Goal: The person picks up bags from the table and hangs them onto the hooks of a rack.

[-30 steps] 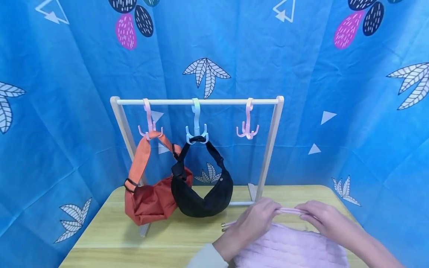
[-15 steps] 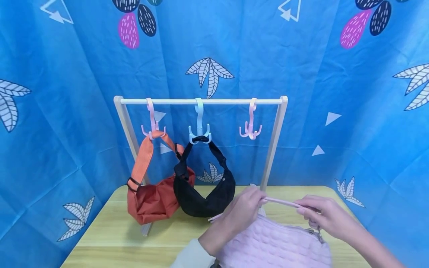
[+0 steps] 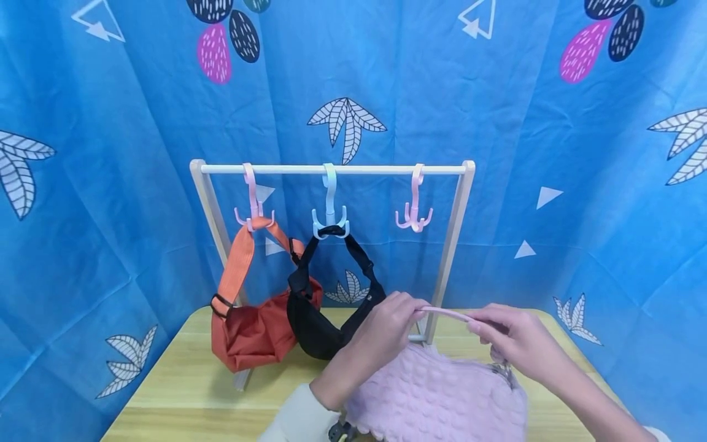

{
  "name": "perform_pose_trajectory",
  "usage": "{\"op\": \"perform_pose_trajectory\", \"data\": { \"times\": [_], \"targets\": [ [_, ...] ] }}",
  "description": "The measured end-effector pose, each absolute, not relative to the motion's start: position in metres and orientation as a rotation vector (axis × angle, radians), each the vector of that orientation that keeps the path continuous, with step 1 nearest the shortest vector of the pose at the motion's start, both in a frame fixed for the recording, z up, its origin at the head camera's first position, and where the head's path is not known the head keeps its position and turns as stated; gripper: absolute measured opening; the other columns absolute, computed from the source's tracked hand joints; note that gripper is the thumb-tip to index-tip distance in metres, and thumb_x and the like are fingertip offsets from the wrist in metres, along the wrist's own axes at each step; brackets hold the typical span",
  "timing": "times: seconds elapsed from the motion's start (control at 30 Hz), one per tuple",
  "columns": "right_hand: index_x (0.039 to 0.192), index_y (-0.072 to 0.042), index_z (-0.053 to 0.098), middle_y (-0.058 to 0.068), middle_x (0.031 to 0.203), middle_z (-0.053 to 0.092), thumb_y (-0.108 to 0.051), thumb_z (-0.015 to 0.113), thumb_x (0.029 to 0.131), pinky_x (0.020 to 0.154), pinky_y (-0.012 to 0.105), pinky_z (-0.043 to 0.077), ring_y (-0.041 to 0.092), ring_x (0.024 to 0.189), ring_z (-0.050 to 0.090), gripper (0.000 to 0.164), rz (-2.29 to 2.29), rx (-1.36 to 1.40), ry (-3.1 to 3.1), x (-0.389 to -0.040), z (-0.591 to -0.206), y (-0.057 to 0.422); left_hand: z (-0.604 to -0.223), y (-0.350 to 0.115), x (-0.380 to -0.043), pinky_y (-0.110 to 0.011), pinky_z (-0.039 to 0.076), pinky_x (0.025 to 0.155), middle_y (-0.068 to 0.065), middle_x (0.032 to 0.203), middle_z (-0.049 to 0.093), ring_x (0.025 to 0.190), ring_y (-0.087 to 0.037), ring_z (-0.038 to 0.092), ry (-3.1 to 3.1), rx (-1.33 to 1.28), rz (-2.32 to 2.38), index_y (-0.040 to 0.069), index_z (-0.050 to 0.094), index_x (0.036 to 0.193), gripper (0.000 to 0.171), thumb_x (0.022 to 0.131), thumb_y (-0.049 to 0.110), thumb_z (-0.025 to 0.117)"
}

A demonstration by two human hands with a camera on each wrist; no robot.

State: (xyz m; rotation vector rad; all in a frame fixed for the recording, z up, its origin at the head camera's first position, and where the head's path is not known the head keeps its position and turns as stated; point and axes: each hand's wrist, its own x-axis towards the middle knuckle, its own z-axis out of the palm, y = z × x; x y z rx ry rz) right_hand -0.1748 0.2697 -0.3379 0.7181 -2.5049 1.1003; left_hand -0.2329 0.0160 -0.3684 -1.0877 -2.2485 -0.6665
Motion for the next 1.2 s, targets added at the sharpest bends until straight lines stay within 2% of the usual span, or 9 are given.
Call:
{"op": "perform_pose_trajectory", "data": {
  "times": [0.37, 0.47, 0.57, 0.7, 0.8, 0.87, 0.97, 1.1, 1.2],
  "targets": [
    [0.103, -0.008, 0.079, -0.006, 0.078, 0.067, 0.007, 0.079, 0.083, 0.051, 0.008, 0.04, -0.006, 0.059, 0.048, 0.025, 0.592, 0.849, -2.187, -0.196, -0.32, 0.263, -0.34, 0.008, -0.241, -0.015, 0.058, 0.081, 0.0, 0.095, 0.073, 0.084, -0.009, 0.063, -2.222, -1.068, -0.796, 0.01, 0.076, 0.114, 0.02, 0.103, 0.021, 0.063],
    [0.105, -0.005, 0.078, -0.001, 0.086, 0.072, -0.011, 0.068, 0.1, 0.056, 0.011, 0.044, 0.002, 0.065, 0.054, 0.013, 0.443, 0.906, -2.086, -0.205, -0.317, 0.261, -0.333, 0.007, -0.243, -0.014, 0.058, 0.08, -0.001, 0.095, 0.073, 0.083, -0.009, 0.062, -2.24, -1.043, -0.84, 0.01, 0.076, 0.114, 0.021, 0.102, 0.023, 0.065],
    [0.106, -0.002, 0.077, 0.006, 0.09, 0.073, -0.029, 0.049, 0.109, 0.06, 0.022, 0.055, 0.013, 0.07, 0.064, 0.039, 0.305, 0.918, -2.009, -0.213, -0.315, 0.259, -0.326, 0.006, -0.246, -0.015, 0.059, 0.081, -0.002, 0.096, 0.074, 0.083, -0.01, 0.063, -2.257, -1.011, -0.903, 0.01, 0.077, 0.113, 0.021, 0.101, 0.023, 0.066],
    [0.105, 0.001, 0.076, 0.011, 0.091, 0.073, -0.007, 0.073, 0.096, 0.063, 0.037, 0.062, 0.023, 0.075, 0.071, 0.013, 0.236, 0.873, -1.981, -0.219, -0.309, 0.256, -0.318, 0.004, -0.251, -0.016, 0.059, 0.079, -0.005, 0.095, 0.073, 0.081, -0.012, 0.063, -2.26, -0.997, -1.004, 0.008, 0.077, 0.113, 0.021, 0.1, 0.022, 0.067],
    [0.106, 0.003, 0.076, 0.016, 0.094, 0.071, 0.004, 0.079, 0.085, 0.06, 0.038, 0.061, 0.025, 0.074, 0.068, 0.021, 0.236, 0.838, -1.973, -0.221, -0.303, 0.253, -0.312, 0.003, -0.254, -0.016, 0.058, 0.075, -0.006, 0.093, 0.072, 0.079, -0.014, 0.061, -2.247, -0.983, -1.046, 0.007, 0.076, 0.112, 0.021, 0.1, 0.021, 0.068],
    [0.105, 0.003, 0.076, 0.017, 0.094, 0.068, -0.009, 0.069, 0.098, 0.058, 0.038, 0.06, 0.024, 0.073, 0.065, 0.015, 0.244, 0.815, -1.962, -0.222, -0.299, 0.25, -0.307, 0.002, -0.255, -0.016, 0.057, 0.073, -0.007, 0.091, 0.072, 0.078, -0.014, 0.061, -2.232, -0.966, -1.065, 0.007, 0.076, 0.113, 0.021, 0.1, 0.021, 0.068],
    [0.105, 0.003, 0.076, 0.017, 0.091, 0.066, -0.023, 0.056, 0.106, 0.056, 0.036, 0.056, 0.022, 0.071, 0.059, 0.033, 0.265, 0.782, -1.947, -0.222, -0.292, 0.245, -0.298, 0.001, -0.257, -0.014, 0.056, 0.071, -0.007, 0.09, 0.072, 0.077, -0.014, 0.06, -2.21, -0.922, -1.084, 0.007, 0.077, 0.114, 0.022, 0.099, 0.021, 0.069],
    [0.106, 0.003, 0.076, 0.017, 0.089, 0.065, -0.004, 0.076, 0.092, 0.056, 0.036, 0.057, 0.021, 0.069, 0.059, 0.016, 0.299, 0.743, -1.947, -0.223, -0.282, 0.238, -0.284, 0.0, -0.256, -0.016, 0.057, 0.071, -0.007, 0.092, 0.073, 0.077, -0.014, 0.062, -2.17, -0.867, -1.094, 0.007, 0.077, 0.115, 0.022, 0.099, 0.02, 0.07],
    [0.108, 0.003, 0.077, 0.017, 0.089, 0.066, 0.009, 0.083, 0.079, 0.057, 0.035, 0.058, 0.021, 0.069, 0.06, 0.031, 0.311, 0.726, -1.953, -0.226, -0.275, 0.235, -0.276, 0.0, -0.258, -0.018, 0.06, 0.074, -0.008, 0.095, 0.075, 0.077, -0.014, 0.064, -2.142, -0.836, -1.111, 0.006, 0.076, 0.116, 0.023, 0.098, 0.019, 0.071]
  ]
}}
